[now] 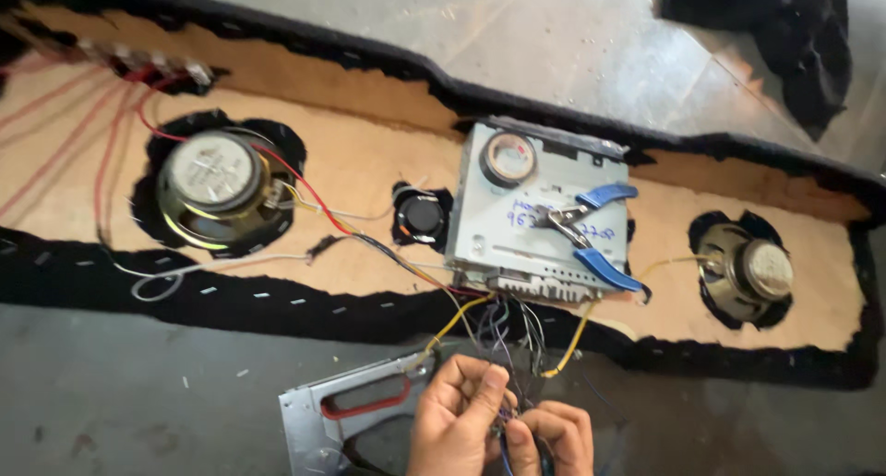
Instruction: The person is wiring an electronic device, likely a car stereo, to two speakers. They use pliers to strip wire ends and connect them to the stereo unit's terminals.
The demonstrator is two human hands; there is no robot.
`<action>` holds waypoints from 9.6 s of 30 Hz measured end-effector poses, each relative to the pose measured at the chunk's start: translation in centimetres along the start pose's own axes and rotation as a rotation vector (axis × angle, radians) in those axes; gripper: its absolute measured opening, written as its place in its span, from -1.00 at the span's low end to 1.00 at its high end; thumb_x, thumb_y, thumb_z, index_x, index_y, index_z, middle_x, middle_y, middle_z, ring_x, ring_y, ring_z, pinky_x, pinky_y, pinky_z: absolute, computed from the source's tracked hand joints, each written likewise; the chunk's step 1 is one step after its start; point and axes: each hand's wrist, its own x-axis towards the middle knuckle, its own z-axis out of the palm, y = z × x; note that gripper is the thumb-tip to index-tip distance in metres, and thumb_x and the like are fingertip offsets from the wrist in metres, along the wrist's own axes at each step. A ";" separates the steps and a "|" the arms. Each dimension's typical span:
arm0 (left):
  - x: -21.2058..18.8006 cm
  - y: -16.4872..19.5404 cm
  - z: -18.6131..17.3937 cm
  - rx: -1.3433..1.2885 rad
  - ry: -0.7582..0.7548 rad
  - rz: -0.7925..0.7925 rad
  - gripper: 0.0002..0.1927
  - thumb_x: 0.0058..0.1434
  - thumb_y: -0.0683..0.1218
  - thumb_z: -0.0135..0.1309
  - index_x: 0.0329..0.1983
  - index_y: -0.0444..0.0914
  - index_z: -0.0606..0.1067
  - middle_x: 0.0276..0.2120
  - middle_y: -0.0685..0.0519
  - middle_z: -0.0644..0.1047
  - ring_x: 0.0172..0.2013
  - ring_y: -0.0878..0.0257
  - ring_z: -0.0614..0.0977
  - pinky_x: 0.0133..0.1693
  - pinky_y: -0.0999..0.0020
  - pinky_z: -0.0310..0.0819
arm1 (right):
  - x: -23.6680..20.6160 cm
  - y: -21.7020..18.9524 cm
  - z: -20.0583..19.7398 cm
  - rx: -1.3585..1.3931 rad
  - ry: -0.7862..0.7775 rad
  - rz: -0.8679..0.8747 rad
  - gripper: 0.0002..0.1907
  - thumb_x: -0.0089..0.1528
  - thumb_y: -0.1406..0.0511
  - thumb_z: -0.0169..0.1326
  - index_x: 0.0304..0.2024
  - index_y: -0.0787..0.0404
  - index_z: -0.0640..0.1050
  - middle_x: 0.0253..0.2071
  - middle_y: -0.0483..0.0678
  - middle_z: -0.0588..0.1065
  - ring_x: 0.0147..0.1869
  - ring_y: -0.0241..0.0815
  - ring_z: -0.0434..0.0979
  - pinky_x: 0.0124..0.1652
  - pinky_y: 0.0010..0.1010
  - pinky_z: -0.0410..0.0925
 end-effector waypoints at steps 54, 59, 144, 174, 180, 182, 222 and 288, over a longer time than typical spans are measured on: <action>4.0 3.4 0.7 -0.105 0.127 -0.234 -0.80 0.29 -0.06 0.10 -0.19 -0.30 0.57 -0.72 0.11 0.34 -0.70 0.42 0.21 -0.64 0.49 0.01 | 1.4 3.8 4.7 0.706 0.026 1.445 -0.41 0.31 0.00 -0.14 0.11 0.32 0.55 -0.17 0.08 0.64 -0.21 -0.21 0.62 -0.19 -0.39 0.42; 4.7 3.2 0.4 -0.110 0.108 -0.255 -0.77 0.33 -0.04 0.06 -0.14 -0.30 0.56 -0.71 0.10 0.34 -0.69 0.41 0.21 -0.63 0.48 0.05 | 2.5 2.4 5.6 0.911 0.091 1.451 -0.40 0.28 0.06 -0.12 0.12 0.43 0.51 -0.13 0.21 0.60 -0.14 -0.05 0.61 -0.11 -0.28 0.42; -4.1 13.5 1.4 1.020 -0.574 0.255 -0.37 0.13 -0.19 0.22 0.33 -0.09 0.47 -0.29 0.04 0.53 -0.33 0.26 0.54 -0.25 0.39 0.47 | 12.8 -7.0 -5.0 0.625 -0.785 1.566 -0.55 0.34 0.08 -0.07 -0.22 0.39 0.51 -0.35 0.08 0.56 -0.33 -0.14 0.54 -0.29 -0.39 0.41; -2.3 13.2 1.8 0.850 -0.575 -0.098 -0.24 0.17 -0.21 0.21 0.48 -0.03 0.36 -0.40 0.27 0.38 -0.46 0.53 0.34 -0.43 0.63 0.25 | 12.1 -6.6 -4.5 -0.802 -0.590 -1.170 -0.63 -0.01 0.40 0.26 -0.12 0.31 0.59 -0.38 -0.04 0.52 -0.28 -0.11 0.65 -0.29 -0.31 0.53; -2.6 13.4 2.3 0.871 -0.591 -0.053 -0.23 0.18 -0.24 0.19 0.49 -0.02 0.34 -0.41 0.27 0.39 -0.47 0.53 0.34 -0.44 0.63 0.27 | 10.7 -7.4 -3.1 -0.432 -0.514 -0.619 -0.73 -0.04 0.40 0.38 -0.33 0.26 0.57 -0.55 -0.08 0.44 -0.50 -0.22 0.53 -0.47 -0.44 0.42; -2.7 13.3 2.4 0.916 -0.557 -0.073 -0.22 0.16 -0.24 0.19 0.48 0.01 0.33 -0.42 0.27 0.40 -0.48 0.52 0.34 -0.45 0.62 0.26 | 10.5 -8.2 -2.8 -0.386 -0.493 -0.472 -0.77 -0.02 0.42 0.37 -0.48 0.20 0.52 -0.57 -0.08 0.40 -0.52 -0.20 0.50 -0.49 -0.42 0.39; -3.1 14.3 2.5 0.934 -0.661 -0.046 -0.17 0.18 -0.21 0.17 0.54 -0.06 0.23 -0.43 0.27 0.38 -0.40 0.48 0.37 -0.28 0.61 0.34 | 13.1 -7.7 -5.2 -0.434 -0.840 -0.736 -0.83 0.29 0.32 0.09 -0.18 0.33 0.59 -0.34 -0.07 0.50 -0.28 -0.25 0.50 -0.28 -0.43 0.36; -8.0 4.3 -3.9 1.039 0.183 0.745 -0.84 -0.16 -0.12 0.45 -0.49 -0.16 0.70 -0.50 0.15 0.56 -0.57 0.35 0.57 -0.52 0.48 0.41 | 21.7 -13.7 -1.1 -0.864 -0.310 -0.217 -0.59 0.12 0.11 0.32 -0.14 0.26 0.64 -0.18 0.09 0.54 -0.08 0.15 0.53 -0.14 -0.09 0.38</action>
